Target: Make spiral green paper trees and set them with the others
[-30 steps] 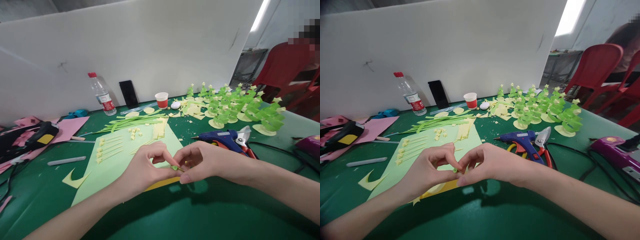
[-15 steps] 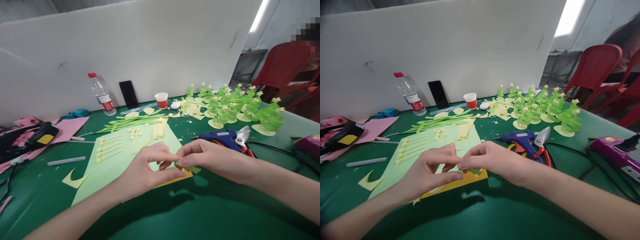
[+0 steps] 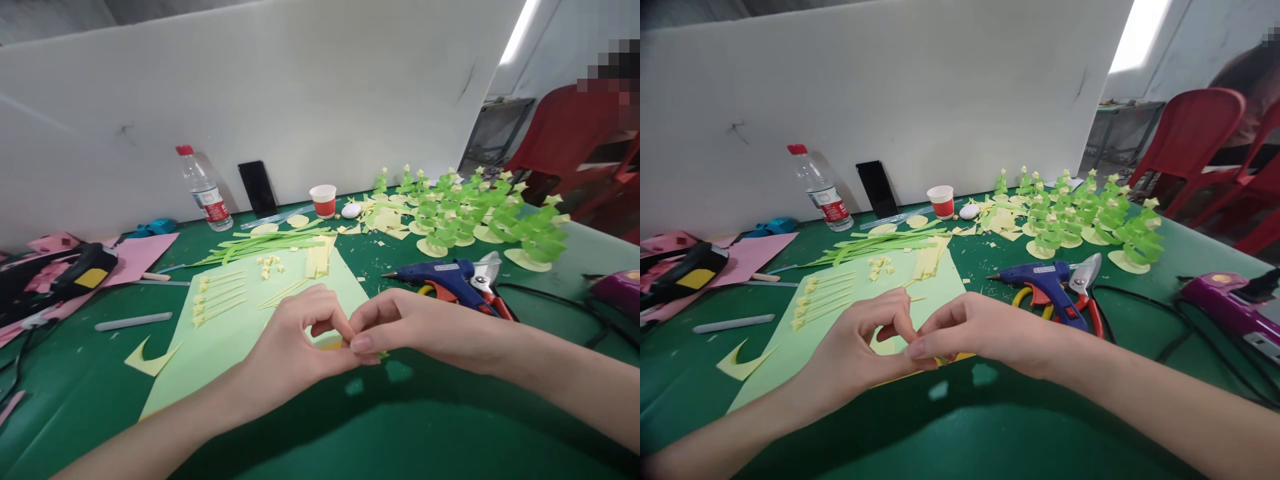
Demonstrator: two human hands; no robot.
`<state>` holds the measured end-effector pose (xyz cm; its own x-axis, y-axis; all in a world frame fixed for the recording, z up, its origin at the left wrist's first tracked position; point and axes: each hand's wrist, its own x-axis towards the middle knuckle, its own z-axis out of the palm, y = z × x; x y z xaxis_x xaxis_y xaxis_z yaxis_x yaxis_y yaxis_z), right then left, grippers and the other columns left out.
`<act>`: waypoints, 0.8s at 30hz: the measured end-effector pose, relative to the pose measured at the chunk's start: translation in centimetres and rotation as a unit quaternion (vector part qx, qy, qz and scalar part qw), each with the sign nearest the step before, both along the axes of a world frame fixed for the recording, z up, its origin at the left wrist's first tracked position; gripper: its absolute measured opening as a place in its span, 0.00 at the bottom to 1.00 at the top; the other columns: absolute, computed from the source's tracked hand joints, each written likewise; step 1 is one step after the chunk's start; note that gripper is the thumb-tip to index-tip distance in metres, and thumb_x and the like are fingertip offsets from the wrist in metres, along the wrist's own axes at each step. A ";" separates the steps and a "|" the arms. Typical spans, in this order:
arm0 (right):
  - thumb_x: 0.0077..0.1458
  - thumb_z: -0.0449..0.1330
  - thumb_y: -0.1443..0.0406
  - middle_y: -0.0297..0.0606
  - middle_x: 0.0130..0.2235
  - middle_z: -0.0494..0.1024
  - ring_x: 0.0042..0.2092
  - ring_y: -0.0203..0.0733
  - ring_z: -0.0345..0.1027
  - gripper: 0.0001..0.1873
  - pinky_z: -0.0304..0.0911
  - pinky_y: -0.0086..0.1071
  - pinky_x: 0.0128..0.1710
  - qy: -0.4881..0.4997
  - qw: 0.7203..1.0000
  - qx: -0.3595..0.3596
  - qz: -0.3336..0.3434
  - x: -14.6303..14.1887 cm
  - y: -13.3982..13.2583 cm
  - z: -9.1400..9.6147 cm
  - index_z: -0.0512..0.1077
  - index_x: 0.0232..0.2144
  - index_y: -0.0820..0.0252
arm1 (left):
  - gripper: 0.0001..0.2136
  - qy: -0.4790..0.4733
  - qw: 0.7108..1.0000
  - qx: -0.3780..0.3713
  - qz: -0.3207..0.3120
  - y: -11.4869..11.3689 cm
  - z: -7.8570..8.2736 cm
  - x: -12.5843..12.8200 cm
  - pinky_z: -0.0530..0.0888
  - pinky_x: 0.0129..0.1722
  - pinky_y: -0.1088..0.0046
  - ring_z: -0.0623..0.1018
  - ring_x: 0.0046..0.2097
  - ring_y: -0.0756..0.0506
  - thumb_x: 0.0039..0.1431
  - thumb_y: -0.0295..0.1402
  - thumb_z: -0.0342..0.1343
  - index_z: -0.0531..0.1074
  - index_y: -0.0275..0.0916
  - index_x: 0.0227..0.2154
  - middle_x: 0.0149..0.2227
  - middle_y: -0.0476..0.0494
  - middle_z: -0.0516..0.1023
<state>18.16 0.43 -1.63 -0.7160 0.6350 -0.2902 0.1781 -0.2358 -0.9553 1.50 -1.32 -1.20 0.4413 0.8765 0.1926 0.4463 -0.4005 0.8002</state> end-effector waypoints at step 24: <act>0.38 0.64 0.64 0.30 0.25 0.66 0.29 0.32 0.58 0.10 0.52 0.26 0.28 -0.045 0.996 0.072 0.028 0.3 0.0 0.3 0.70 0.26 0.62 | 0.08 -0.061 0.990 -0.127 0.012 0.3 0.2 0.0 0.60 0.23 0.79 0.62 0.22 0.55 0.37 0.23 0.62 0.68 0.37 0.12 0.18 0.57 0.62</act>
